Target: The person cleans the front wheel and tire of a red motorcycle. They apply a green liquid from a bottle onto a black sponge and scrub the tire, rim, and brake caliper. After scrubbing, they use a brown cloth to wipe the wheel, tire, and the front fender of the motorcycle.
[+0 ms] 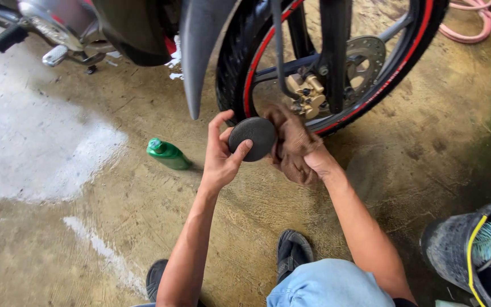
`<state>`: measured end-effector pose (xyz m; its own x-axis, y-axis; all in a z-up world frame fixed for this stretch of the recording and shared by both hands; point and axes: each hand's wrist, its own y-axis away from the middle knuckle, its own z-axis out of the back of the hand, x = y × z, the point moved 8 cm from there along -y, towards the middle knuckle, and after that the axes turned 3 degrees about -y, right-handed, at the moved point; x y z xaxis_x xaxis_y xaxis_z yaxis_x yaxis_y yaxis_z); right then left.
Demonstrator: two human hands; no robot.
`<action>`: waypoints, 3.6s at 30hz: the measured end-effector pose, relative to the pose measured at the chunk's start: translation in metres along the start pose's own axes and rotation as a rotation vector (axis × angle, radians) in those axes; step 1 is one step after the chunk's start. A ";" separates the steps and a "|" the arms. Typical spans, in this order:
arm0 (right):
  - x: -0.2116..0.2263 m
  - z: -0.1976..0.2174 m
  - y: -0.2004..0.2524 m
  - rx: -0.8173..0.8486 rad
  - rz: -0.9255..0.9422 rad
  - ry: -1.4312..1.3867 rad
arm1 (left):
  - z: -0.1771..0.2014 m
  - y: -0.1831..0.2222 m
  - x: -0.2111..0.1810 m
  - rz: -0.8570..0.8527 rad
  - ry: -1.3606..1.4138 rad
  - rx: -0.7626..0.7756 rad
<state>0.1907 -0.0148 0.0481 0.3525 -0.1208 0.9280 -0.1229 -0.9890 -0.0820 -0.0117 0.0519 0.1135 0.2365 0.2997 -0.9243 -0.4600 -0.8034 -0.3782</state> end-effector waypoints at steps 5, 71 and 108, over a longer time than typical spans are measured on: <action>-0.001 0.009 -0.006 0.028 0.097 0.620 | -0.024 -0.008 0.036 0.420 0.528 -0.277; 0.220 0.144 -0.105 -0.308 0.006 0.975 | -0.167 -0.093 -0.090 -0.532 -0.866 -0.063; 0.192 0.009 0.002 0.077 0.197 0.305 | -0.091 -0.127 -0.134 0.247 0.424 -0.057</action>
<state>0.2665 -0.0403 0.2225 0.0344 -0.2904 0.9563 -0.0866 -0.9541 -0.2867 0.0927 0.0674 0.2902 0.4594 -0.1295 -0.8787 -0.5012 -0.8546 -0.1360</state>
